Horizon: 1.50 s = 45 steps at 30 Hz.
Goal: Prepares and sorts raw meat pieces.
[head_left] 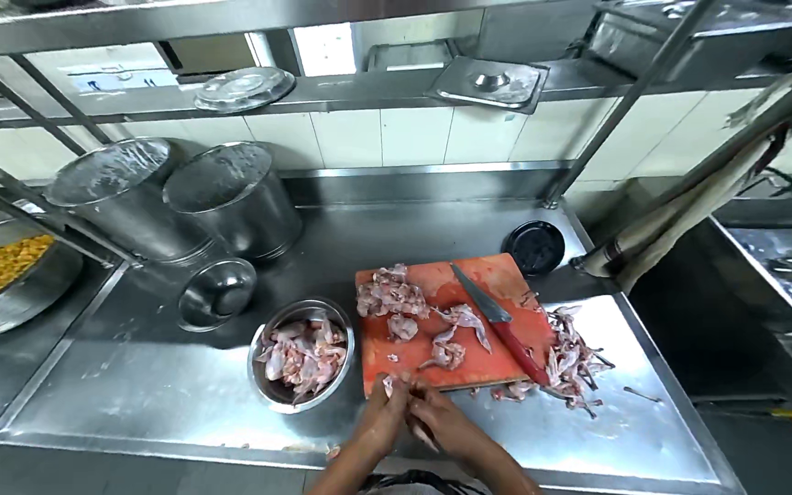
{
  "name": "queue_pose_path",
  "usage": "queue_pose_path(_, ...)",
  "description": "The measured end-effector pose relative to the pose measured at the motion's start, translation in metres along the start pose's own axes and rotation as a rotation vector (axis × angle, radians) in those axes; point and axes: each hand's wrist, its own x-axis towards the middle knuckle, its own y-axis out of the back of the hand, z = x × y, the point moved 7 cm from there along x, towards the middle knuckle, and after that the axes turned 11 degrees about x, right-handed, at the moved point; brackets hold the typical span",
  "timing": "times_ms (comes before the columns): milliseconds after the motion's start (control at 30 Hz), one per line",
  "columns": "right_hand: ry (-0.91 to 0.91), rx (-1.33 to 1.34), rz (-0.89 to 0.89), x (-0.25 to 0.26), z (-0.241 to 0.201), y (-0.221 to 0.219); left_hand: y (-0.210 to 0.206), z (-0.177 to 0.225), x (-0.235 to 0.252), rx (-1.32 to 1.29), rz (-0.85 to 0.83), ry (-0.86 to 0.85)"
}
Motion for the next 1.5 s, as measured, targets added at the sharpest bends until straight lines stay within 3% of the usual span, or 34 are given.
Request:
queue_pose_path(100,-0.055,0.052,-0.001,-0.008,-0.009,-0.014,0.015,0.012,-0.004,0.003,-0.022,-0.108)
queue_pose_path(233,-0.111,0.165,-0.072,-0.019,-0.015,-0.040,0.025,0.021,-0.015,-0.176,-0.224,-0.334)
queue_pose_path(333,-0.090,0.231,-0.078,-0.022,-0.012,-0.055,0.037,0.028,-0.018,-0.148,-0.337,-0.511)
queue_pose_path(400,-0.072,0.319,-0.029,-0.021,-0.011,-0.064,0.043,0.034,-0.020,-0.111,-0.312,-0.540)
queue_pose_path(500,0.047,0.237,0.226,-0.019,-0.017,-0.068,0.059,0.043,-0.024,-0.136,-0.138,-0.513)
queue_pose_path(633,0.337,-0.137,0.536,-0.020,-0.031,-0.073,0.079,0.061,-0.039,-0.191,0.014,-0.508)
queue_pose_path(733,0.464,-0.388,0.544,-0.022,-0.045,-0.095,0.083,0.062,-0.042,-0.201,-0.118,-0.479)
queue_pose_path(833,0.474,-0.475,0.517,-0.019,-0.051,-0.114,0.087,0.056,-0.043,-0.257,-0.191,-0.455)
queue_pose_path(1000,0.466,-0.654,0.621,-0.012,-0.050,-0.126,0.105,0.054,-0.053,-0.537,-0.044,-0.428)
queue_pose_path(1167,0.506,-0.825,0.680,-0.004,-0.059,-0.144,0.124,0.055,-0.058,-0.567,0.078,-0.286)
queue_pose_path(1500,0.476,-1.043,0.717,0.012,-0.058,-0.160,0.143,0.033,-0.042,-0.584,0.225,-0.217)
